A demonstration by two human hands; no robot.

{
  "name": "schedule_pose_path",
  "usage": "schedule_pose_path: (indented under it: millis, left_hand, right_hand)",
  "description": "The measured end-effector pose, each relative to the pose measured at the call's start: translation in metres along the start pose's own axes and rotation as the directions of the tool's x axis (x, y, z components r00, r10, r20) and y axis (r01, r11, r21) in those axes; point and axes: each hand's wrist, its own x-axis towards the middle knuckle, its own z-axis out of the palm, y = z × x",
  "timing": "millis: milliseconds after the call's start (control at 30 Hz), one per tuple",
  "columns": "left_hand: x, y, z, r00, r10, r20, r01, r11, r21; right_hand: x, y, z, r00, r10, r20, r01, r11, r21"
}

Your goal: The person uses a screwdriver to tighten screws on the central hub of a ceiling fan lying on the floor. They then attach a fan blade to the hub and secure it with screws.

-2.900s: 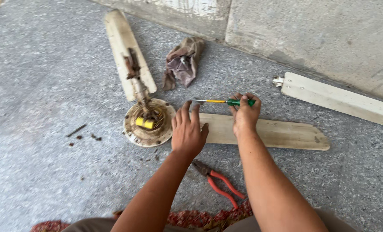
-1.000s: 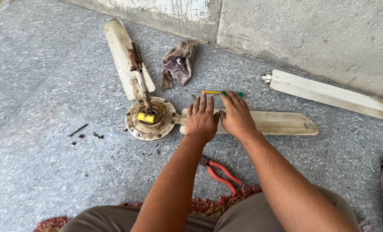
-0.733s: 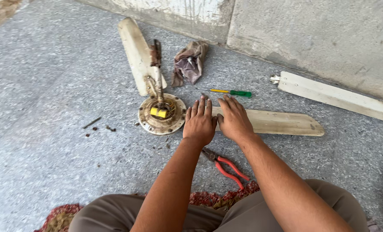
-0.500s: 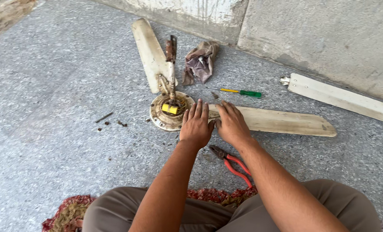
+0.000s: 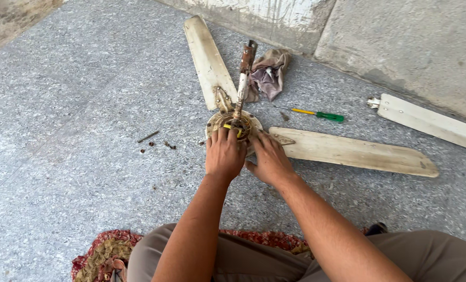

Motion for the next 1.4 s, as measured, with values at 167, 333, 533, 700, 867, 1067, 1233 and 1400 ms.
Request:
schedule_pose_path:
  millis: [167,333,533,700,867,1067,1233,1400]
  left_hand:
    - [0.011,-0.021,0.003,1.0,-0.019,-0.018,0.02,0.998,0.052]
    - [0.015,-0.033,0.009,0.998,-0.067,0.005,0.067,0.998,0.013]
    - [0.02,-0.044,0.012,0.982,-0.143,0.122,0.139,0.99,0.034]
    - [0.022,-0.054,0.014,0.968,-0.17,0.187,0.178,0.984,-0.027]
    - [0.023,-0.051,0.011,0.956,-0.204,0.21,0.208,0.978,0.004]
    - [0.018,-0.044,0.005,0.958,-0.211,0.193,0.213,0.977,0.012]
    - [0.019,-0.039,0.002,0.93,-0.255,0.266,0.242,0.967,0.081]
    - [0.016,-0.035,-0.004,0.924,-0.26,0.282,0.24,0.965,0.105]
  right_hand:
    - [0.012,-0.018,0.008,0.996,0.042,0.072,-0.039,0.998,-0.046]
    - [0.022,-0.026,0.014,0.998,0.066,0.022,-0.064,0.995,-0.082]
    - [0.025,-0.025,0.023,0.995,0.083,-0.057,-0.086,0.994,-0.06]
    - [0.026,-0.02,0.03,0.99,0.059,-0.126,-0.067,0.996,-0.061]
    - [0.026,-0.019,0.029,0.991,0.051,-0.123,-0.061,0.995,-0.08]
    - [0.025,-0.013,0.026,0.994,0.043,-0.101,-0.052,0.994,-0.092]
    - [0.028,-0.009,0.025,0.995,0.092,0.034,-0.086,0.986,-0.141]
    - [0.026,-0.006,0.022,0.995,0.083,0.048,-0.077,0.989,-0.127]
